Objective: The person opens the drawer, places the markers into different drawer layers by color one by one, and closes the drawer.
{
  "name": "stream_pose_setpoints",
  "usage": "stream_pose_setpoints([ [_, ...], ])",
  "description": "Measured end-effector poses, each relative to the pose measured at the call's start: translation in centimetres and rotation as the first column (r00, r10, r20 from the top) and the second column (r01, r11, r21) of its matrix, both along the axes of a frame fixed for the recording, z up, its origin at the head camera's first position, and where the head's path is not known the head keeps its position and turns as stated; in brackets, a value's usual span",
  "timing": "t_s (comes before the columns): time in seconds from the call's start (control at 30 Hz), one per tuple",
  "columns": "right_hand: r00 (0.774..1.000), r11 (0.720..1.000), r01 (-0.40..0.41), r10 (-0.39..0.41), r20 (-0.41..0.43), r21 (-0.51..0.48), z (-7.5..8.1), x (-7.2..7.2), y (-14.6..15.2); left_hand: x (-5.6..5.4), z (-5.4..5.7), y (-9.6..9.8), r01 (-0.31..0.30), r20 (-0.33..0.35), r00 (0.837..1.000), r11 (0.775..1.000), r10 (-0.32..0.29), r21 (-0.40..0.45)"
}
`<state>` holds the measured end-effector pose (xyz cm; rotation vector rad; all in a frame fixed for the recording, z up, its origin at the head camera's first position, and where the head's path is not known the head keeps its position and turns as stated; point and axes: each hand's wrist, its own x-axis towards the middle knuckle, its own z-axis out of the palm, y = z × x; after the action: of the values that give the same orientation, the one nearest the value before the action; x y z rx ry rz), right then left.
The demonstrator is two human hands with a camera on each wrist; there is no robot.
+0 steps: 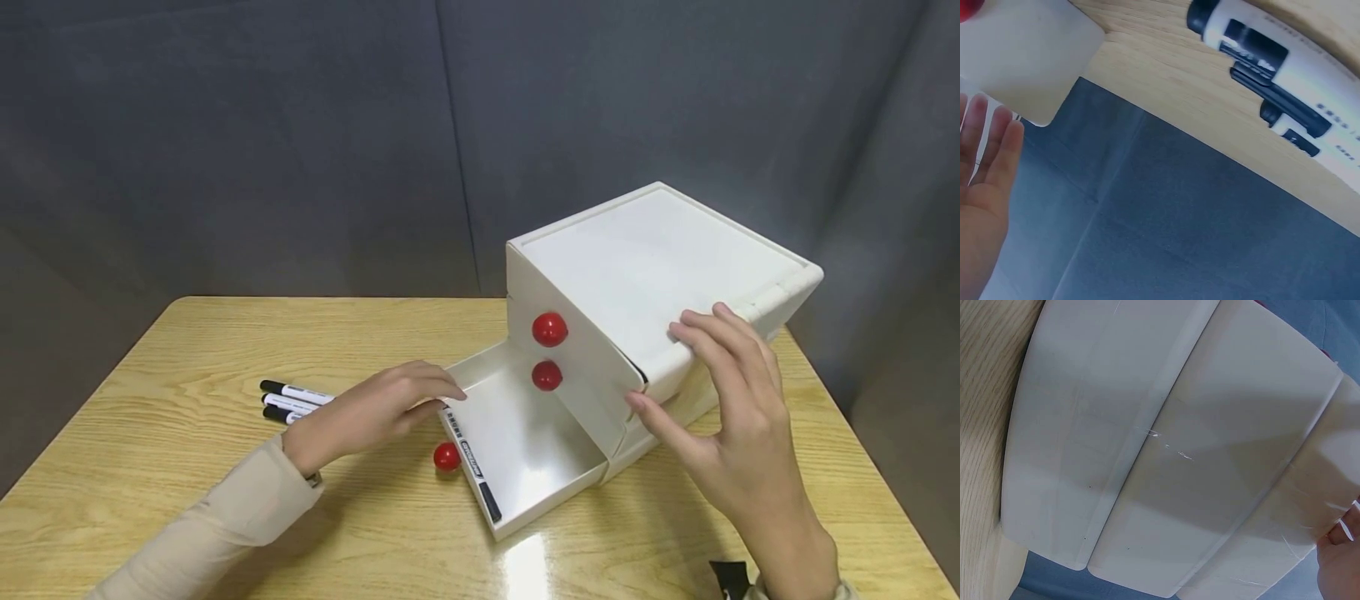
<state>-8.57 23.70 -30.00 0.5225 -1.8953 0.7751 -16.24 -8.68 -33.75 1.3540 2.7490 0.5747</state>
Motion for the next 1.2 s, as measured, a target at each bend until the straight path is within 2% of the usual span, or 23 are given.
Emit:
stream_pose_setpoints([
  [0.4, 1.000, 1.000, 0.004, -0.004, 0.001, 0.004, -0.1, -0.1, 0.2, 0.1, 0.1, -1.9, -0.059, -0.004, 0.998, 0.995, 0.059, 0.076],
  [0.73, 1.000, 1.000, 0.003, -0.003, 0.002, 0.006, -0.1, 0.0, 0.3, 0.3, 0.2, -4.1, -0.132, 0.014, 0.991, 0.989, 0.132, 0.061],
  [0.97, 1.000, 1.000, 0.001, -0.001, -0.008, -0.002, -0.2, -0.1, 0.3, 0.4, -0.3, -5.6, -0.180, -0.007, 0.983, 0.982, 0.181, 0.064],
  [1.2, 1.000, 1.000, 0.000, 0.000, -0.008, 0.002, -0.2, -0.2, 0.2, 0.6, -0.7, -7.3, -0.235, 0.005, 0.972, 0.971, 0.235, 0.035],
])
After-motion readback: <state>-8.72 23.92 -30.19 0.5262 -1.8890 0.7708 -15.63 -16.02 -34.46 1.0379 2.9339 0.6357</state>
